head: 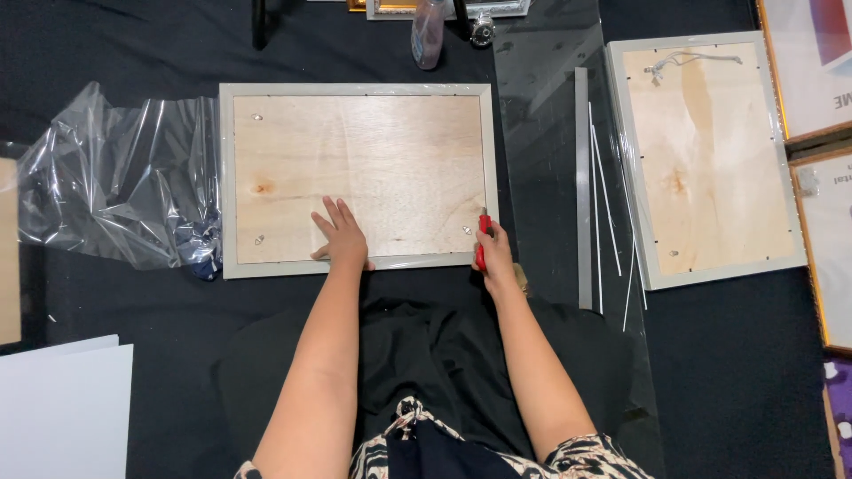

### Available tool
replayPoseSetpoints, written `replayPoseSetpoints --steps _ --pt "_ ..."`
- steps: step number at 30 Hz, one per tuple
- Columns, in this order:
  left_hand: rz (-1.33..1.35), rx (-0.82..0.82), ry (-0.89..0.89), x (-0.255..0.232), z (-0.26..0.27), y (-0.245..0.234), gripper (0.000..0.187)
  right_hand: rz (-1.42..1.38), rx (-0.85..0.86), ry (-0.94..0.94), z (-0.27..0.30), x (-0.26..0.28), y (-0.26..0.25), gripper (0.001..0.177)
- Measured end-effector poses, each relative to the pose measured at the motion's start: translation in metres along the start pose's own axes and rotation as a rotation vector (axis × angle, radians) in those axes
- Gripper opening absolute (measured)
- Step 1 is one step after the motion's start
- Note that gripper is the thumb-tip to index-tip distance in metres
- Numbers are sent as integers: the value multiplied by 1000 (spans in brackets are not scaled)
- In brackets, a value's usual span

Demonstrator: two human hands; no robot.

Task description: Cutting plastic wrap around a wooden picture frame backing using a utility knife

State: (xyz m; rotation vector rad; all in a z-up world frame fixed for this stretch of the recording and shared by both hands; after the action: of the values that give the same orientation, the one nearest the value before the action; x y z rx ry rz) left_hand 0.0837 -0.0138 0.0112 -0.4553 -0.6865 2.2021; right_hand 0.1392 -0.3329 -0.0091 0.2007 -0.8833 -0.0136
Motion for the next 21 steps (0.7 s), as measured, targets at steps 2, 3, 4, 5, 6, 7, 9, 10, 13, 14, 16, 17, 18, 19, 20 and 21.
replayPoseSetpoints --steps 2,3,4,5,6,7,9,10,13,14,16,17,18,19,20,21 --pt "-11 1 4 1 -7 3 125 -7 -13 -11 1 1 3 64" --pt "-21 2 7 2 -11 5 127 -13 -27 -22 2 1 4 63" --pt "-21 2 7 1 -8 4 127 -12 -26 -22 1 1 4 63" --pt "-23 0 3 1 -5 3 122 -110 -23 -14 1 -2 4 61" --pt "-25 -1 -2 0 -2 2 117 -208 -19 -6 0 -5 5 59" --pt "-25 -1 -2 0 -3 1 117 -208 -19 -5 -3 -3 3 59" --pt "-34 5 0 0 -3 1 118 -437 17 23 -7 -8 4 48" --pt "-34 5 0 0 -3 1 118 -438 17 23 -7 -5 -1 48" --pt "-13 6 -1 2 -6 2 119 -814 104 126 -6 -3 4 29" --pt "-11 16 1 2 -11 5 127 -933 139 162 -3 1 9 26" --pt "-10 24 3 3 -16 8 134 -1053 176 197 -4 1 6 24" --pt "-16 21 0 3 -16 9 136 -1123 197 226 -9 -4 2 23" --pt "-21 17 -2 3 -17 9 138 -1193 219 254 -14 -9 -2 22" --pt "-19 15 -3 4 -21 9 138 -1192 222 254 -8 -1 1 22" --pt "-33 20 -5 4 -25 11 143 -1258 229 265 0 7 6 22" --pt "-46 25 -8 5 -29 13 149 -1324 237 276 8 15 11 23"
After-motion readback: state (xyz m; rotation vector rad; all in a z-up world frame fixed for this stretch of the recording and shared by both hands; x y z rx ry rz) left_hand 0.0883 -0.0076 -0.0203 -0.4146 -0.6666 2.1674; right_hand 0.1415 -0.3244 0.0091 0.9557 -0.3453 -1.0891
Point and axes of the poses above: each hand's wrist, its own z-axis away from the middle knuckle, its own y-axis out of the palm, x = y × z, the point moved 9 cm from there along -z, towards the middle knuckle, and after that the axes turned 12 degrees about x, right-handed, at the moved point
